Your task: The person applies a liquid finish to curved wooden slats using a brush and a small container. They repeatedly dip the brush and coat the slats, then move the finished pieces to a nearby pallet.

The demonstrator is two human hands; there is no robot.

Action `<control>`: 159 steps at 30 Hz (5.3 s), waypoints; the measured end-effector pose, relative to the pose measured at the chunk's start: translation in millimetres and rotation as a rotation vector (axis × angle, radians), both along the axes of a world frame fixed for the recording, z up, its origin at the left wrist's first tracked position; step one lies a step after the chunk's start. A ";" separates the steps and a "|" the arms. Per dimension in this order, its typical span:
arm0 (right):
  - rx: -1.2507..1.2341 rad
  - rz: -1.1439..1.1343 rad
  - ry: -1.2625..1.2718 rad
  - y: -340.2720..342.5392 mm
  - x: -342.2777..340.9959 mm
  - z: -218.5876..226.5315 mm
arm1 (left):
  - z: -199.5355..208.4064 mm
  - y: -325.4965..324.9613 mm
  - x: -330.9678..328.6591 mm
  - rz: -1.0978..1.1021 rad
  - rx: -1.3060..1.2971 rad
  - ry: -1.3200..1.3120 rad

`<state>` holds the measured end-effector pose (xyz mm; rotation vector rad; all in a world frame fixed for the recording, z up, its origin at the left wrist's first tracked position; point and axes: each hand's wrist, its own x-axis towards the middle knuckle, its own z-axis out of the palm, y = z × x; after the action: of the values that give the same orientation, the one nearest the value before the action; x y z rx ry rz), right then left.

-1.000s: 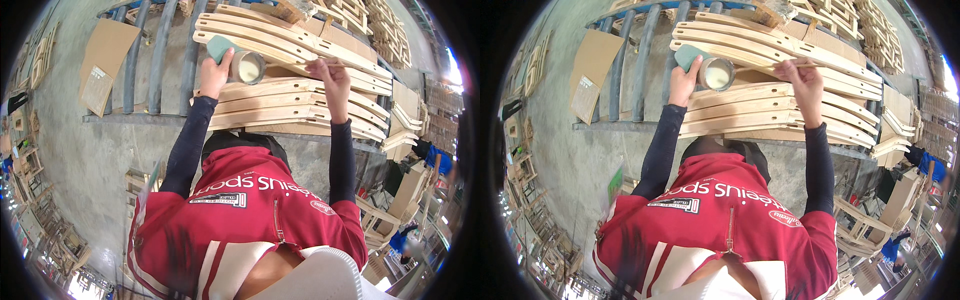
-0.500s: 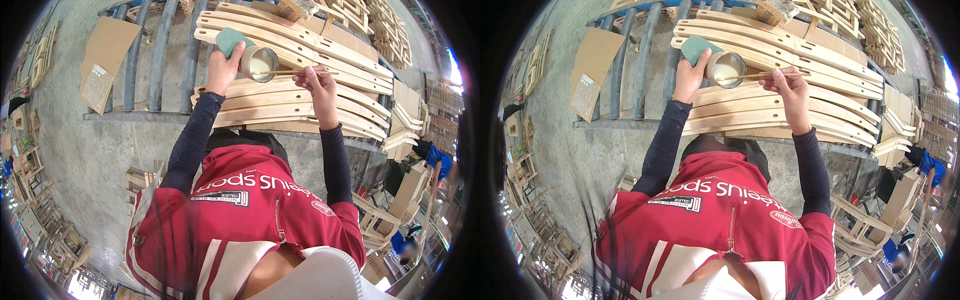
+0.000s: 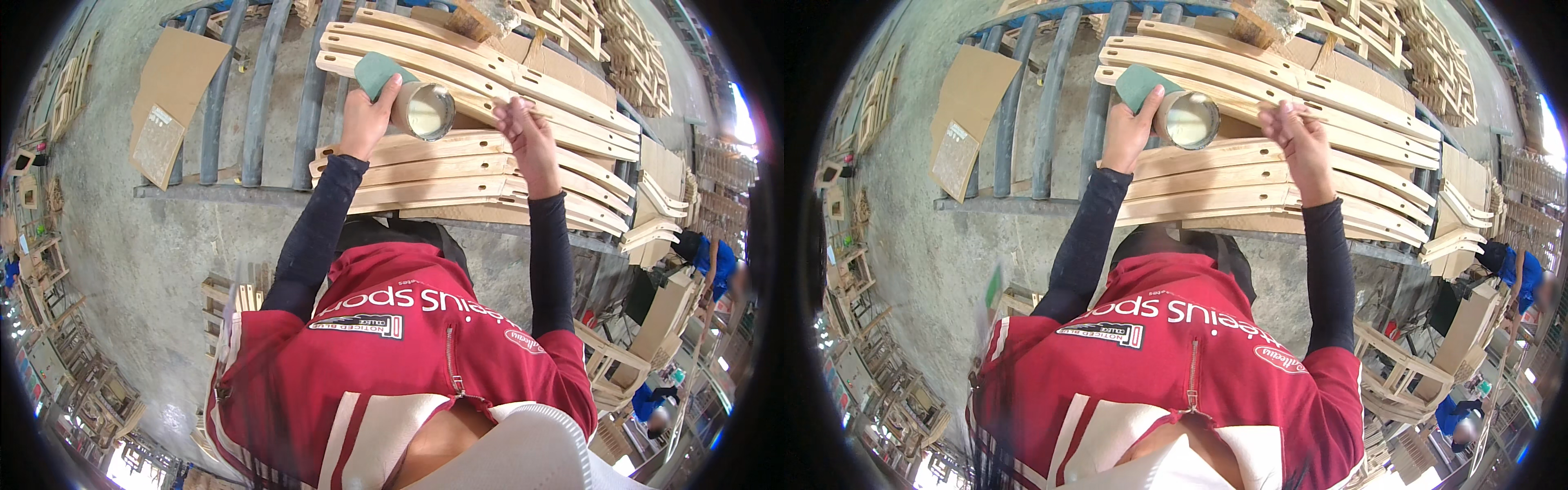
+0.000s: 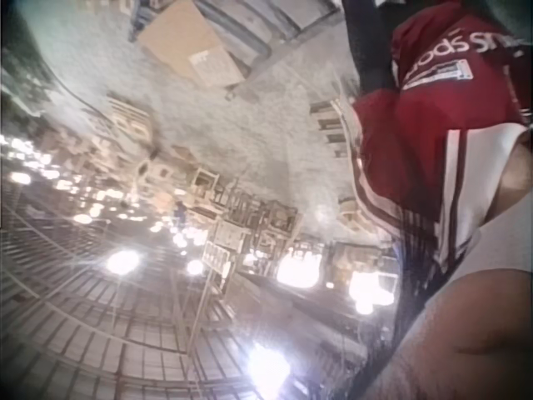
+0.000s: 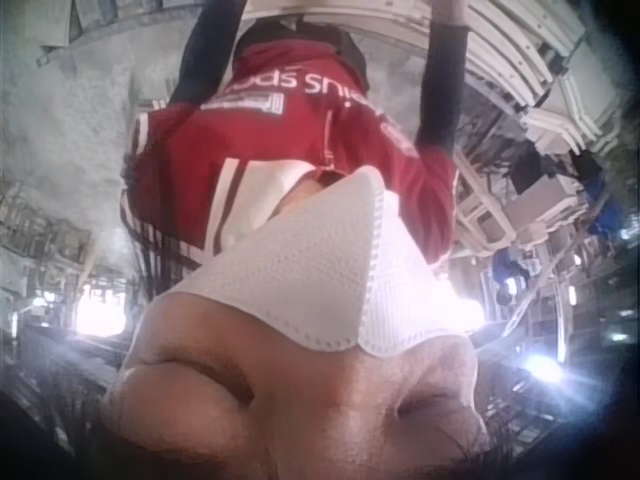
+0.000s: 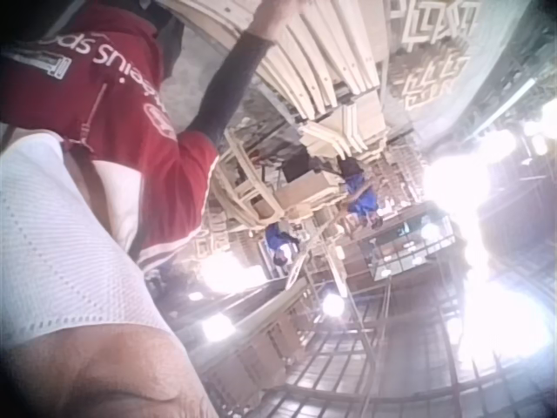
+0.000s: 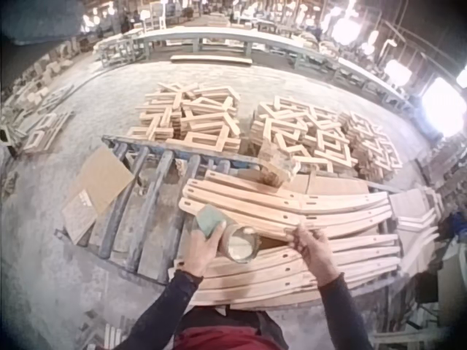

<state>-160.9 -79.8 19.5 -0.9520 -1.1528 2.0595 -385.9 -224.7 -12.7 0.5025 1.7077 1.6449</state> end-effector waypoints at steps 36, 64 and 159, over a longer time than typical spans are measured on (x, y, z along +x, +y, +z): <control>0.821 -0.223 -0.706 152.7 -6.3 -71.8 | -26.0 -23.6 -16.8 0.061 -0.129 -0.118; 0.867 -0.051 -0.917 189.2 -22.7 -63.6 | -15.0 -73.5 -25.6 0.201 -0.139 0.014; 0.124 -1.171 0.390 -354.2 175.0 25.4 | -26.8 -96.0 169.2 -1.045 -0.239 -0.166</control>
<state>14.1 -434.0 44.9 -0.8044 -0.3207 1.1054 -216.8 -320.6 -39.5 0.9033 1.1467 0.6924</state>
